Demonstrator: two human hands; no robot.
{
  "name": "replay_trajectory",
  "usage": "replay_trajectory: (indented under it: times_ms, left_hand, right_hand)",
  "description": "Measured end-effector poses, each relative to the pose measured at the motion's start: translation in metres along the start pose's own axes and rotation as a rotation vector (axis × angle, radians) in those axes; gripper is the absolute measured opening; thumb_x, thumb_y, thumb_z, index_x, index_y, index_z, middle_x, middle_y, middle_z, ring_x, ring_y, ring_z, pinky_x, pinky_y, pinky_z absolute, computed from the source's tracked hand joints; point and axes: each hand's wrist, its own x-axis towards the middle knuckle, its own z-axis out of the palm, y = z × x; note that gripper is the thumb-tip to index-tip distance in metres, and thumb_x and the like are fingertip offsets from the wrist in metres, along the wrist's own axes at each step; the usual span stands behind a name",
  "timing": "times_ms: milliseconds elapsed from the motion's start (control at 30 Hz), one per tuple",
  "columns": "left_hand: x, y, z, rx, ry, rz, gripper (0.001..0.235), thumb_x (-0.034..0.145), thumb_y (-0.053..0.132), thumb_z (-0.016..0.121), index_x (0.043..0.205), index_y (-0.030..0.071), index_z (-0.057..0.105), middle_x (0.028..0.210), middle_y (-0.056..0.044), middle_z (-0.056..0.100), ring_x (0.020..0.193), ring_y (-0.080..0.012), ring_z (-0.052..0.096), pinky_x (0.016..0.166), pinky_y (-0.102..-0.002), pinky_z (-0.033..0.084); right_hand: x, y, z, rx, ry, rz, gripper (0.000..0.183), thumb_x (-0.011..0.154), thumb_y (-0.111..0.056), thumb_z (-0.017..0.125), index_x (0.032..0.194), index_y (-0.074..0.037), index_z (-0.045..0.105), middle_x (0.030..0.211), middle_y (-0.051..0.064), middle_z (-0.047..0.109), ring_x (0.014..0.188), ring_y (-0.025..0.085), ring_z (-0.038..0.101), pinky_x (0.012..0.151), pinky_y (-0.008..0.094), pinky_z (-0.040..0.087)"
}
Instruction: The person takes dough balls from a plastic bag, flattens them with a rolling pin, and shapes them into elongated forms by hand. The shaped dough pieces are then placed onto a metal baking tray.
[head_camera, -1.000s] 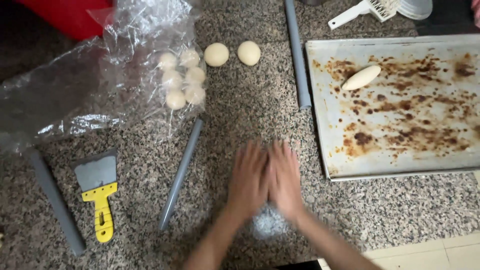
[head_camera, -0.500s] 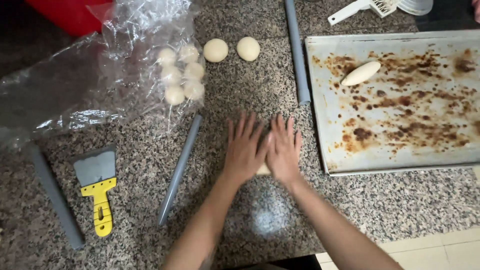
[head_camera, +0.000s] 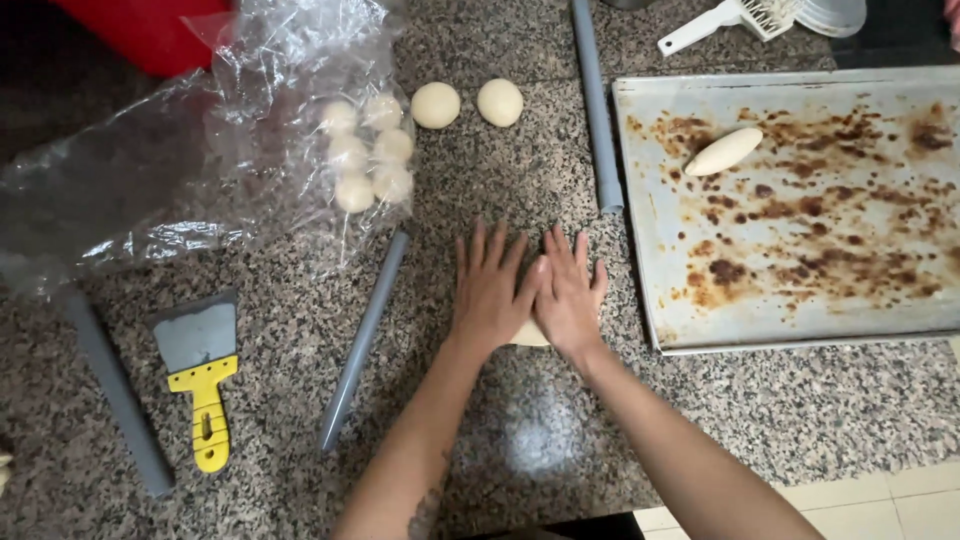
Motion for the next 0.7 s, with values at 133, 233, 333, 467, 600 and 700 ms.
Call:
replay_trajectory:
  times_ms: [133, 233, 333, 467, 600, 700]
  left_hand:
    - [-0.067, 0.047, -0.027, -0.147, -0.035, 0.135, 0.059, 0.119, 0.034, 0.043, 0.155, -0.008, 0.062, 0.167, -0.037, 0.05, 0.161, -0.0604, 0.034, 0.127, -0.074, 0.026]
    - [-0.176, 0.058, -0.002, -0.312, -0.119, 0.209, 0.076, 0.118, 0.042, 0.034, 0.171, -0.012, 0.037, 0.182, -0.033, 0.035, 0.17, -0.0498, 0.029, 0.137, -0.06, 0.02]
    - [-0.164, 0.039, 0.019, -0.277, -0.183, 0.206, 0.078, 0.12, 0.047, 0.033, 0.173, -0.01, 0.035, 0.183, -0.031, 0.033, 0.173, -0.0471, 0.02, 0.136, -0.06, 0.018]
    - [-0.029, 0.023, -0.019, 0.139, -0.305, -0.01, 0.074, 0.12, 0.059, 0.0, 0.181, 0.016, 0.005, 0.19, -0.015, 0.0, 0.172, -0.0413, -0.01, 0.138, -0.064, -0.007]
    - [-0.008, 0.015, -0.005, 0.089, -0.16, -0.171, 0.089, 0.113, 0.069, 0.001, 0.175, 0.015, 0.036, 0.19, -0.015, 0.007, 0.175, -0.0386, -0.006, 0.137, -0.069, -0.008]
    - [-0.074, 0.041, -0.001, 0.042, -0.12, -0.099, 0.081, 0.119, 0.06, 0.005, 0.175, 0.01, 0.034, 0.189, -0.018, 0.015, 0.174, -0.0403, 0.004, 0.138, -0.065, -0.001]
  right_hand:
    - [-0.077, 0.002, 0.0, 0.023, 0.065, -0.21, 0.056, 0.123, -0.029, 0.034, 0.173, -0.007, 0.047, 0.186, 0.016, 0.038, 0.175, 0.038, 0.02, 0.14, 0.057, 0.005]
    - [-0.185, 0.054, 0.033, 0.209, 0.015, -0.376, 0.068, 0.119, -0.037, 0.03, 0.175, 0.001, 0.033, 0.183, 0.027, 0.036, 0.171, 0.044, 0.034, 0.138, 0.058, 0.024]
    - [-0.17, 0.046, 0.015, 0.109, -0.152, -0.273, 0.072, 0.118, -0.043, 0.027, 0.181, -0.007, 0.02, 0.186, 0.021, 0.032, 0.173, 0.04, 0.026, 0.137, 0.068, 0.01]
    - [-0.034, -0.007, -0.011, 0.143, 0.023, -0.246, 0.063, 0.122, -0.037, 0.027, 0.181, -0.015, 0.024, 0.192, 0.006, 0.017, 0.179, 0.032, -0.001, 0.14, 0.067, 0.001]
    - [-0.013, -0.026, -0.017, 0.073, -0.036, 0.012, 0.078, 0.117, -0.054, 0.011, 0.18, -0.009, 0.023, 0.193, 0.005, 0.008, 0.177, 0.03, -0.007, 0.139, 0.062, -0.005]
    - [-0.076, -0.004, -0.014, 0.096, -0.001, -0.173, 0.073, 0.119, -0.048, 0.01, 0.179, -0.008, 0.023, 0.192, 0.008, 0.01, 0.177, 0.033, -0.001, 0.142, 0.063, -0.003]
